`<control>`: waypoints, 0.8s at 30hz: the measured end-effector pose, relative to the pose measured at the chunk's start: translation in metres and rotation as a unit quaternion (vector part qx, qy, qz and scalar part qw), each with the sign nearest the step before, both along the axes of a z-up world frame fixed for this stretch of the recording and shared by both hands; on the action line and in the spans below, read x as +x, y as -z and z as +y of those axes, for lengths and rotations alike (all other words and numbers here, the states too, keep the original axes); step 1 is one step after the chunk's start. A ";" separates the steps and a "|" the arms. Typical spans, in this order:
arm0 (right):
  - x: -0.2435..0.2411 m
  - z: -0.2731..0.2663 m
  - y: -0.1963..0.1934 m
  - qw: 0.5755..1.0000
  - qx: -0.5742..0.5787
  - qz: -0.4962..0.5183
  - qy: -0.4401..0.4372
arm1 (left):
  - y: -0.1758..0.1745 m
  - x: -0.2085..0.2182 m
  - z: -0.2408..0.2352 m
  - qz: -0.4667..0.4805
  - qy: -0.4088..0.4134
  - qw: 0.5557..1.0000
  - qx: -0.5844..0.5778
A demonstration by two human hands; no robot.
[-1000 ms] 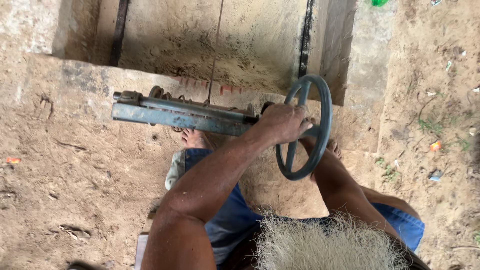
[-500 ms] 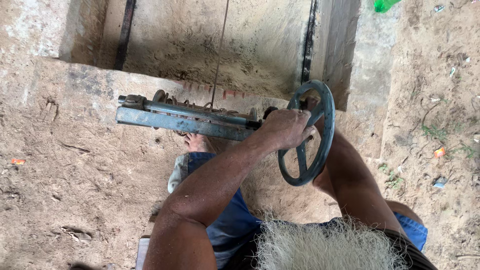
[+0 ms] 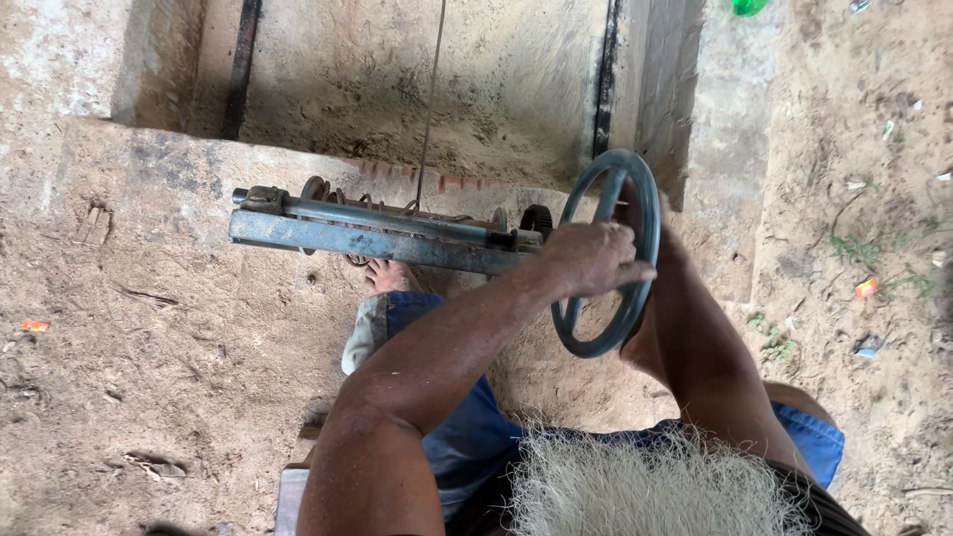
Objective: The person sits on the ground next to a well and turns the wheel of a manual hand pump. They rotate the wheel repeatedly with both hands to operate the pump mechanism.
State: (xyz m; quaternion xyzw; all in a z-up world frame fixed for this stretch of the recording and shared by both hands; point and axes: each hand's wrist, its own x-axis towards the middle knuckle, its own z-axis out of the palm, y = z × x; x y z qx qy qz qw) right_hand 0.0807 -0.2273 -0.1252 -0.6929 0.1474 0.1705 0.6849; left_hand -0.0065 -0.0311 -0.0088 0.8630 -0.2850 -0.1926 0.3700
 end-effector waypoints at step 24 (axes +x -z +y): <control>0.029 -0.012 -0.055 0.941 -0.288 -0.103 -0.146 | 0.020 0.061 0.000 0.007 -0.141 0.989 0.036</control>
